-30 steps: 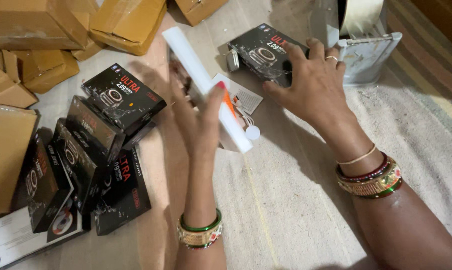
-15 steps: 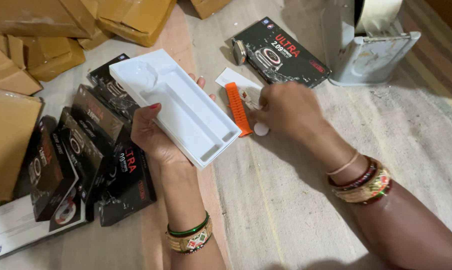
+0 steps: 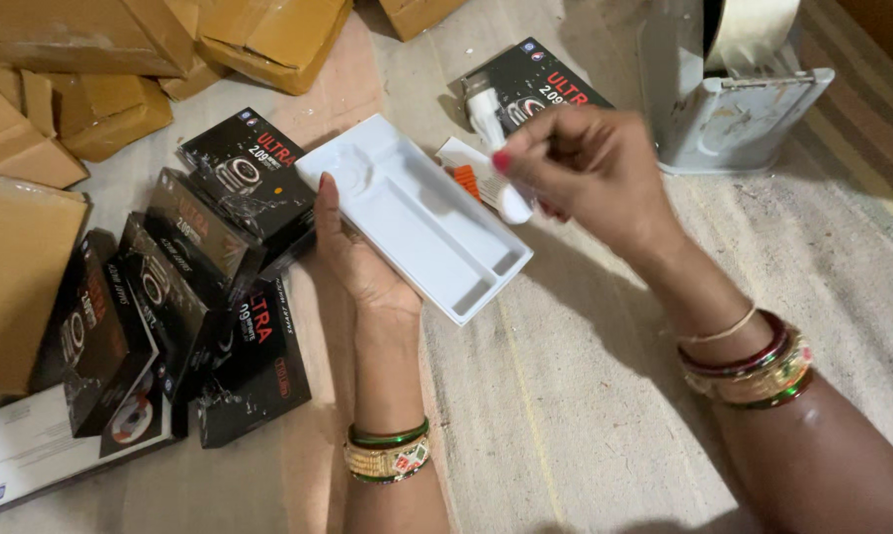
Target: The person packs smartwatches into padded envelopes. They open a watch box, place the watch and accessories inside, seal the envelope with tape, and repeat the process with another watch.
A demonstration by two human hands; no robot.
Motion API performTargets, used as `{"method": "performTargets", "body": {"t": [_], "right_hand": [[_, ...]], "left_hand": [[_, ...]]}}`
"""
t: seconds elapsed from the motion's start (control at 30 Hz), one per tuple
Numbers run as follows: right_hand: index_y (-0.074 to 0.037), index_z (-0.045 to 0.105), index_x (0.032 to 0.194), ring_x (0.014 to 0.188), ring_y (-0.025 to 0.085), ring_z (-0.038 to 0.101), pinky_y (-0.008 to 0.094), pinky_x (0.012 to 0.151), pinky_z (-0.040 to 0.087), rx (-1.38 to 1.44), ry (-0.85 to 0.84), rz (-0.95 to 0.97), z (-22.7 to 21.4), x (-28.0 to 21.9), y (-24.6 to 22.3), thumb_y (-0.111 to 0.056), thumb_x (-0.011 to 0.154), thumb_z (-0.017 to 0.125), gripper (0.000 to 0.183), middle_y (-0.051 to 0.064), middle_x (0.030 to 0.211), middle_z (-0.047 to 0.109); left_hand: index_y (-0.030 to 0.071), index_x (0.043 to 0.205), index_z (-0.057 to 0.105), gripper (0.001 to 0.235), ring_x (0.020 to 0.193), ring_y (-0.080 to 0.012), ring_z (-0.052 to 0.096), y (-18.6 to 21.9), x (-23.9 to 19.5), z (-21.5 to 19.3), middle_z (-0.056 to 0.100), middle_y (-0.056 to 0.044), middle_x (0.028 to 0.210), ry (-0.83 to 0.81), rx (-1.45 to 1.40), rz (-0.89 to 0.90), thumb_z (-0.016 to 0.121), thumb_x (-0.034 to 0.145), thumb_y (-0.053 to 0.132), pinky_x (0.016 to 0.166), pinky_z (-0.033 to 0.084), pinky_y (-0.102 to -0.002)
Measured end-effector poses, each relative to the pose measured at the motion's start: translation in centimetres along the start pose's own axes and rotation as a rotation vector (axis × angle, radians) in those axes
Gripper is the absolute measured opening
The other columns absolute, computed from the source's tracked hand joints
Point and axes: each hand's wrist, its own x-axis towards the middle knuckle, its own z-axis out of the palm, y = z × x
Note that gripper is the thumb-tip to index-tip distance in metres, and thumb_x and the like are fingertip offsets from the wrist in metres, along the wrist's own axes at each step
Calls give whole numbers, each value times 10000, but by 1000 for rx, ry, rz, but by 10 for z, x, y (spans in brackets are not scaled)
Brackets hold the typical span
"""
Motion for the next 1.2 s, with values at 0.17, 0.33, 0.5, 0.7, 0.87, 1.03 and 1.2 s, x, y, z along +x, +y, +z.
{"method": "performTargets", "body": {"t": [0.17,0.33,0.5,0.7,0.87,1.03,1.2], "right_hand": [[-13,772,923,546,50,649,222,443,487,-220,-179,-153,34,-18,-4,-173,925,759,160,65,710,750],[-5,778,1100,572,165,611,263,444,460,-405,-30,-243,26,-11,-6,-203,958,768,244,140,905,748],[-26,764,1080,690,182,729,273,580,584,-564,23,-124,9,3,-3,-156,980,709,173,150,980,747],[-8,756,964,780,340,716,436,689,570,-720,-101,56,31,-4,-2,-240,758,814,316,209,911,734],[-7,686,982,807,384,712,464,728,570,-891,-200,133,55,-4,-8,-339,749,842,434,214,904,732],[-35,725,1059,819,312,760,404,777,590,-750,-212,259,43,2,0,-232,733,794,387,207,928,755],[-65,679,1204,827,256,781,364,753,603,-574,-107,277,17,8,13,-158,917,677,302,188,948,787]], "left_hand": [[61,1485,476,740,1232,-343,609,-13,3,-3,625,-139,1364,72,9,-32,620,927,526,1098,475,-521],[37,1481,500,716,1228,-354,613,-11,3,4,632,-172,1351,89,7,-82,569,975,540,1093,486,-525],[60,1467,478,710,1228,-429,614,14,-6,9,623,-235,1355,-45,-15,-26,445,965,562,1101,491,-574],[41,1476,497,684,1184,-407,626,46,-14,9,623,-209,1311,-34,42,224,525,1000,531,1092,494,-610],[31,1404,523,665,1154,-392,647,46,-11,3,641,-188,1268,45,46,230,594,937,498,1069,525,-620],[32,1377,553,634,1162,-366,651,36,-6,-3,654,-172,1268,38,-10,142,625,930,476,1060,517,-550],[51,1378,556,557,1226,-314,624,30,2,-14,642,-128,1306,108,-59,164,638,941,386,1112,493,-480]]}}
